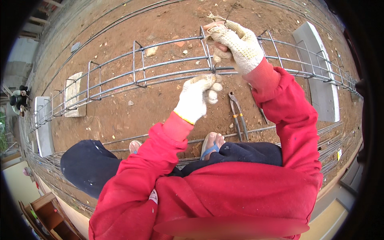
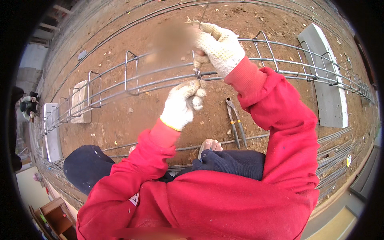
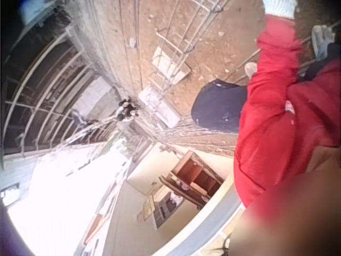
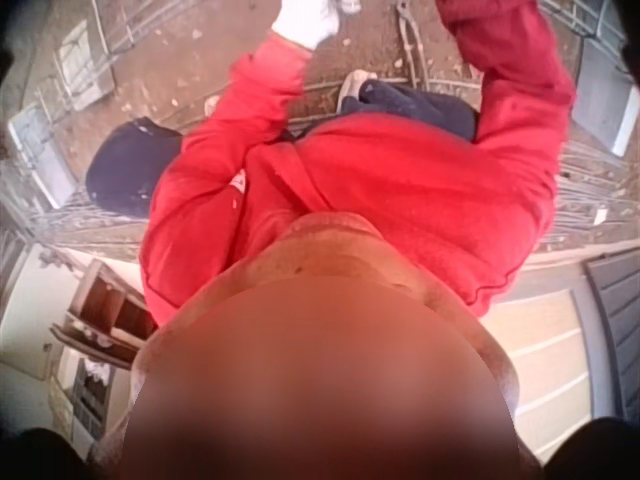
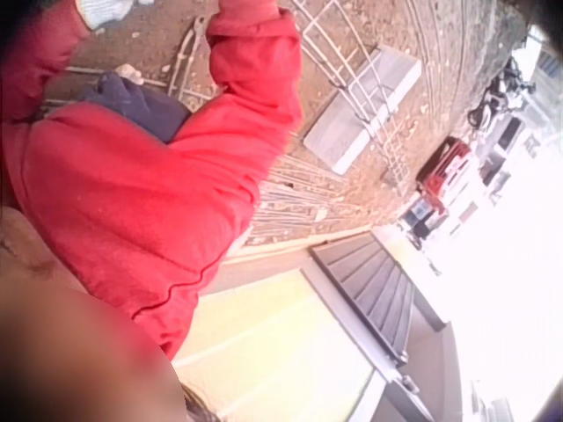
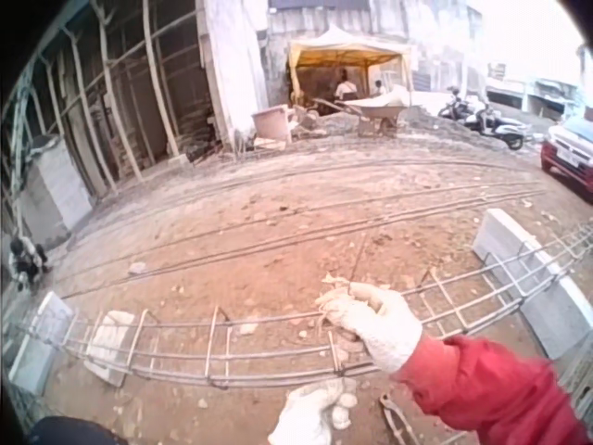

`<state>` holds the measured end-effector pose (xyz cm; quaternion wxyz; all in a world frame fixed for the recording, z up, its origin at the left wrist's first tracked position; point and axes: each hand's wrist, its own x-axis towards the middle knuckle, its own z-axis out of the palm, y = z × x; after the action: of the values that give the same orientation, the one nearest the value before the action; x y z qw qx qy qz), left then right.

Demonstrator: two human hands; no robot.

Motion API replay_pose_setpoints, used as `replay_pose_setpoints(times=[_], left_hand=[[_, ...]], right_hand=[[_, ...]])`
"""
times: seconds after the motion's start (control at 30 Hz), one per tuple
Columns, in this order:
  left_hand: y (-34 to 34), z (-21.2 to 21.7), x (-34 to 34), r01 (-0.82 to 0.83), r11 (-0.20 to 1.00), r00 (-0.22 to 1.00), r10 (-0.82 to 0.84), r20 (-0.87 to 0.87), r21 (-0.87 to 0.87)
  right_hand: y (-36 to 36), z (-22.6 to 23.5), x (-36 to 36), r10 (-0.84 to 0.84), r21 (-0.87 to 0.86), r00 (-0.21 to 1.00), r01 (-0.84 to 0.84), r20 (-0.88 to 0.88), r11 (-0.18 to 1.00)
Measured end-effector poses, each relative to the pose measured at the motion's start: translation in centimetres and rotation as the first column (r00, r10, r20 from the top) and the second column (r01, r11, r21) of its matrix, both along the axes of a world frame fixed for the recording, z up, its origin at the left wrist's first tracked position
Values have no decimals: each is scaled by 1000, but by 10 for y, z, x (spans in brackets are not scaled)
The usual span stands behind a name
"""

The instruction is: The person assembles a rebar cage by tying intersecting steel bars with wire. They use pliers to twist and secure the wire at multiple joints along the cage, moving progressively along the structure.

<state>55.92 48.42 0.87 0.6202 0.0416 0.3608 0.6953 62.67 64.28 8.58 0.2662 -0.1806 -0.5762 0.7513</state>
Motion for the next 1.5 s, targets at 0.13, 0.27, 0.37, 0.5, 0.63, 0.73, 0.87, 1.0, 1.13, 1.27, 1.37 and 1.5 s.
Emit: replay_pose_setpoints(times=[0.13,0.27,0.37,0.5,0.63,0.73,0.87,1.0,1.13,1.27,1.37,1.5], left_hand=[[-1,17,-8,-43,995,916,4,-402,-87],[3,37,-16,-8,980,872,-89,-480,-198],[3,50,-19,-11,962,831,-143,-537,-273],[8,65,-29,38,941,705,-263,-659,-336],[22,85,-52,204,877,455,-479,-750,-436],[41,99,-62,256,797,175,-595,-784,-548],[62,116,-60,303,768,-592,-312,-743,-564],[66,117,-42,200,822,-725,-242,-644,-534],[68,123,-41,273,798,-742,-181,-645,-538],[28,168,-73,313,896,-599,-70,-798,-314],[-32,215,-122,-70,864,-758,-371,-536,-499],[-98,162,-137,347,338,-496,-725,-477,-875]], right_hand=[[19,-17,8,-11,-156,1000,12,5,988],[26,-23,26,117,3,993,-117,28,993],[17,-29,47,125,225,986,-148,112,963],[6,-44,56,206,500,969,-112,-137,859],[-17,-53,55,177,946,983,-14,-46,325],[-58,-61,52,61,969,970,-228,235,-97],[-84,-90,8,93,981,984,-142,155,-130],[-104,-109,-43,-70,964,996,77,-61,255],[-106,-88,-50,-125,839,976,216,-178,500],[-80,-77,24,202,999,979,11,-18,38],[-78,-100,112,-174,918,967,-109,188,382],[-86,-156,186,-465,539,274,-468,842,701]])
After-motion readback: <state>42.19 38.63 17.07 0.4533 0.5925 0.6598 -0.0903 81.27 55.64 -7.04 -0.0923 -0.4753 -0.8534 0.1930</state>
